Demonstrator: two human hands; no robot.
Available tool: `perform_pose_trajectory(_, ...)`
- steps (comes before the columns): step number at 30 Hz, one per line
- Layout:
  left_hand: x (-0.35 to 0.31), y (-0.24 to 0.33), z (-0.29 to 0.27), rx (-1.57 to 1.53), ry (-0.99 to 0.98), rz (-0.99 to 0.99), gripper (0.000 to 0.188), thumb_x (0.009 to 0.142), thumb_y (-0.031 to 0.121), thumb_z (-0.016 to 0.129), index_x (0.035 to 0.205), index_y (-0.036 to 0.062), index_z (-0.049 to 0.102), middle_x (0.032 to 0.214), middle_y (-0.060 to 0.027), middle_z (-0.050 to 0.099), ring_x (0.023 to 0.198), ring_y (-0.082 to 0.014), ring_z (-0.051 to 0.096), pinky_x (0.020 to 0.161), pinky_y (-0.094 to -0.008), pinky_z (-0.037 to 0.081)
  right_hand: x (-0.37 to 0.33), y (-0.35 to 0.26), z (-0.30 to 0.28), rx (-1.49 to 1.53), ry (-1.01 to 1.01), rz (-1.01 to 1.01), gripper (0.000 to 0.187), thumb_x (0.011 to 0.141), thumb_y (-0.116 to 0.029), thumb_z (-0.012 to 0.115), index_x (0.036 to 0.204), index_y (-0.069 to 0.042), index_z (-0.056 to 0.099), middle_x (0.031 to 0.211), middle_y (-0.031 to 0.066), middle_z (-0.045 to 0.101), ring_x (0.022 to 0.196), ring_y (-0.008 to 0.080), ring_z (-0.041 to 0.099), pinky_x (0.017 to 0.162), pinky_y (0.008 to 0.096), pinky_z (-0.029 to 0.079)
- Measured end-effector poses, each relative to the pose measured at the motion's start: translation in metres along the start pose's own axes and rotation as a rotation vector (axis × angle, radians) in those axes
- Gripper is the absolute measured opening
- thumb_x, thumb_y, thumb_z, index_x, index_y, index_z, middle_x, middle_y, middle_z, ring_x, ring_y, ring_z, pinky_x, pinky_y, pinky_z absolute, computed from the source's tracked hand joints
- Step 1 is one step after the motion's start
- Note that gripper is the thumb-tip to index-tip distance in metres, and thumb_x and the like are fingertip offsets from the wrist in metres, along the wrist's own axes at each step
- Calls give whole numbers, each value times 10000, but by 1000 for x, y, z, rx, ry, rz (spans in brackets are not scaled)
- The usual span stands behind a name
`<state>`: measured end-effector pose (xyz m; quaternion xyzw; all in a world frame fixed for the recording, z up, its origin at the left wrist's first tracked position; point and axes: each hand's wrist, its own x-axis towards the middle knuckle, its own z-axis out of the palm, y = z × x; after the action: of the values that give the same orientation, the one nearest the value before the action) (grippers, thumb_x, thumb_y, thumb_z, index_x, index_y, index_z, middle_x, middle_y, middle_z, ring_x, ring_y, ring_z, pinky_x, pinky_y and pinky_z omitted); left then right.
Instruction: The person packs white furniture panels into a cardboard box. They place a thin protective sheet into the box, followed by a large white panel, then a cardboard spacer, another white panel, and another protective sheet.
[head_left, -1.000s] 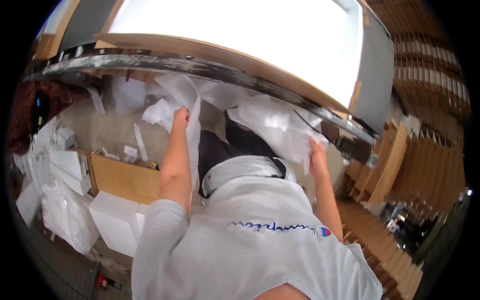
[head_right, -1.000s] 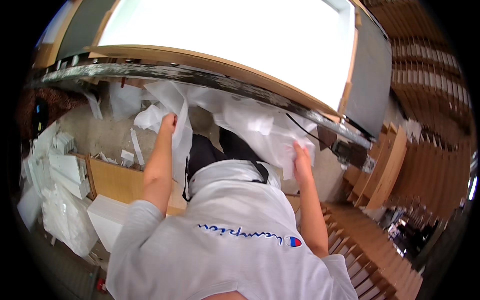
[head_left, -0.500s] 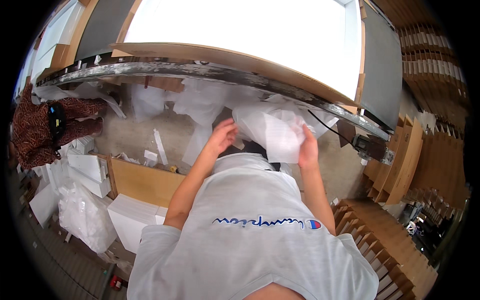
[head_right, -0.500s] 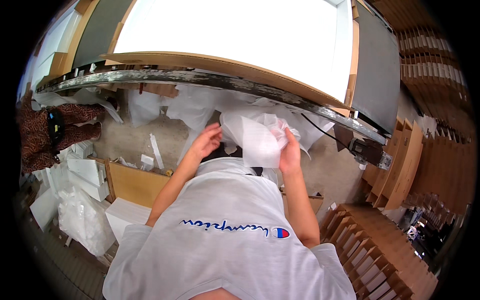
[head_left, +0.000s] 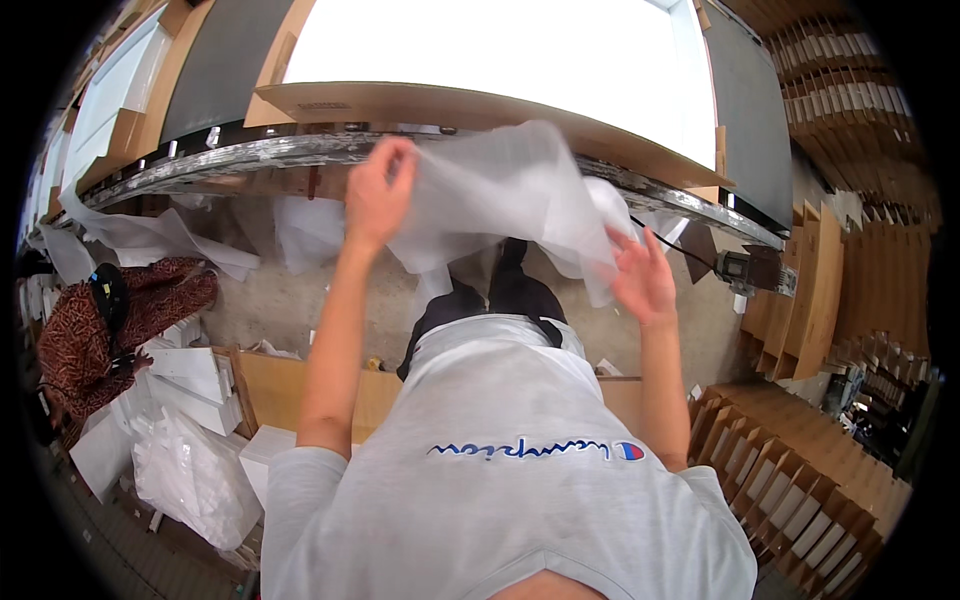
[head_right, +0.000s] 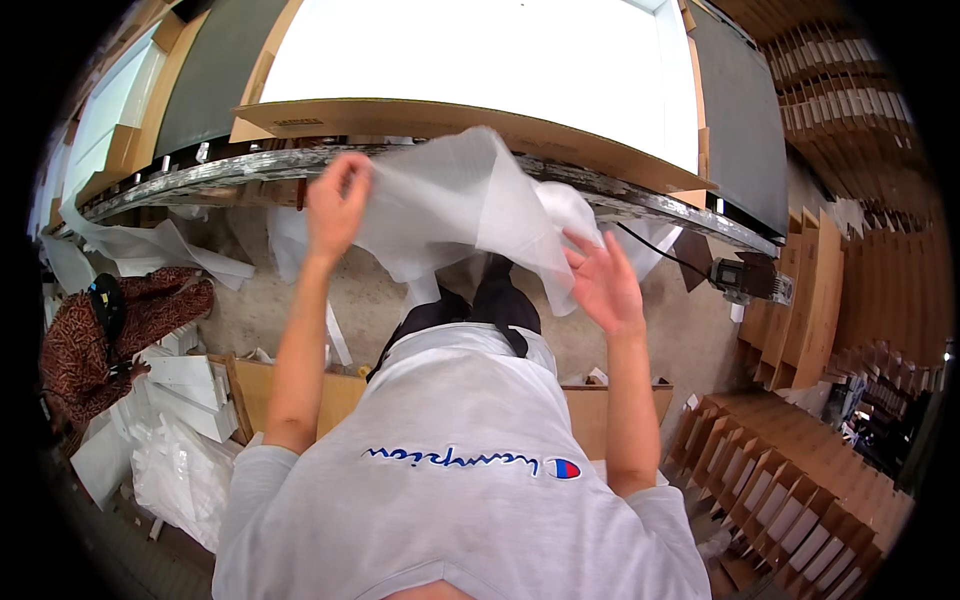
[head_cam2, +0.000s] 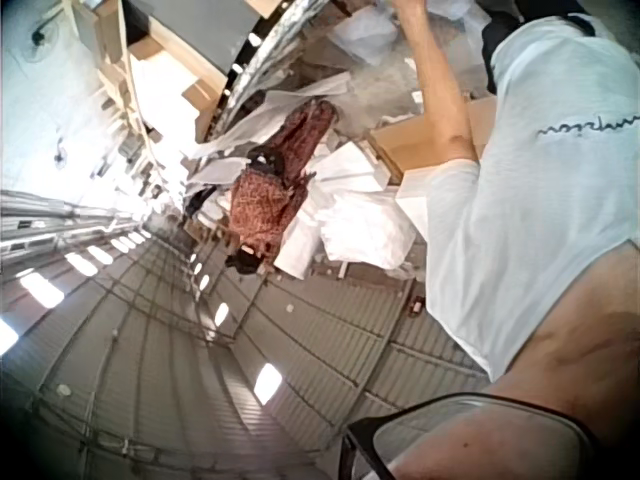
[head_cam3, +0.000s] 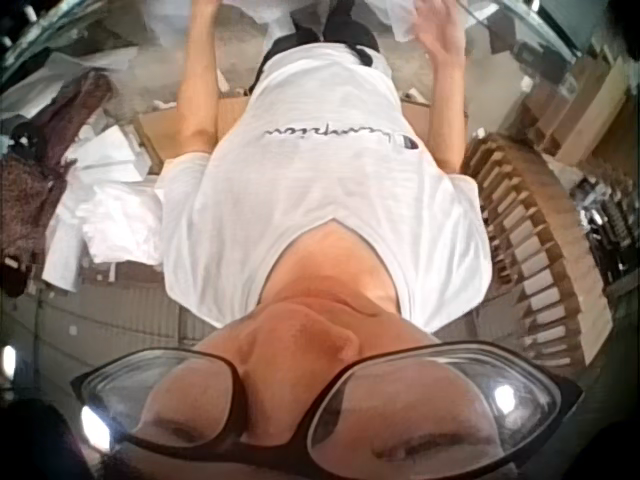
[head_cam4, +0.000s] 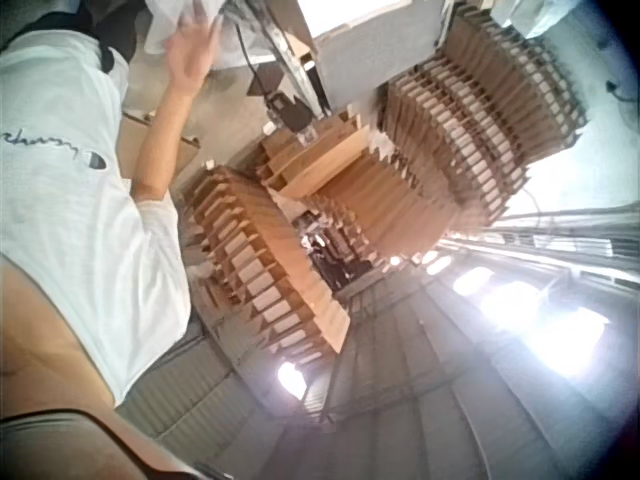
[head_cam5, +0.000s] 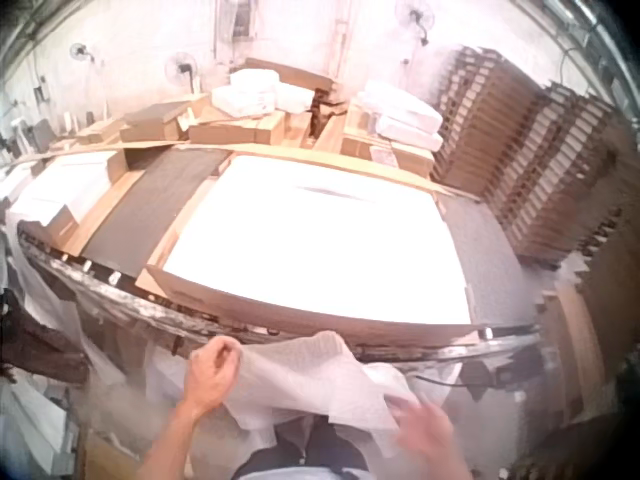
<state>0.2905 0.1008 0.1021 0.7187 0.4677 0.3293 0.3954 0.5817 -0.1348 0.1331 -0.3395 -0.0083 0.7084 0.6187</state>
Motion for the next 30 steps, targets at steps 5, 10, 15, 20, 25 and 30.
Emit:
perform_pose_trajectory(5, 46, 86, -109, 259, 265, 185, 147, 881, 167, 612, 963, 47, 626, 577, -61, 473, 533, -125, 446, 511, -300, 383, -10, -17, 72, -676, 57, -358, 755, 900, -471, 548, 1452, -15, 309, 1351, 192, 504, 1286, 273, 454, 1073, 366, 338)
perform_pose_trajectory(10, 60, 149, -165, 215, 146, 518, 161, 859, 160, 666, 977, 51, 668, 616, -25, 544, 548, -105, 477, 528, -251, 391, 24, -11, 172, -1295, -1, -753, 659, 827, -312, 686, 1375, -47, 435, 1119, 116, 641, 1087, 201, 582, 959, 338, 434)
perform_pose_trajectory(15, 89, 172, -226, 229, 652, 920, 171, 867, 181, 679, 921, 20, 659, 728, -16, 611, 677, -111, 563, 588, -250, 438, 66, -52, 242, -1296, -177, -834, 183, 883, -83, 570, 1018, -13, 671, 831, 76, 690, 742, 122, 645, 732, 289, 518)
perform_pose_trajectory(20, 18, 158, -272, -509, 1049, 900, 491, 921, 182, 622, 1349, 59, 415, 1069, -82, 550, 949, -195, 557, 740, -326, 512, 41, -113, 355, -1031, -481, -947, 155, 934, -152, 572, 1014, -35, 634, 735, 44, 621, 629, 115, 560, 582, 246, 442)
perform_pose_trajectory(25, 69, 81, -141, -627, 504, 294, 531, 892, 292, 666, 1301, 25, 460, 1083, -39, 577, 927, -130, 539, 748, -270, 461, 72, -165, 381, -1054, -255, -1215, 214, 944, -221, 573, 1028, -36, 640, 710, 19, 608, 567, 72, 512, 517, 205, 395)
perform_pose_trajectory(30, 108, 121, -149, -295, 330, 56, 315, 852, 240, 705, 1072, 19, 664, 902, -24, 665, 756, -84, 595, 675, -224, 477, 97, -250, 340, -1140, -38, -1299, 198, 928, -196, 576, 990, -27, 660, 741, 6, 611, 601, 74, 520, 523, 227, 397)
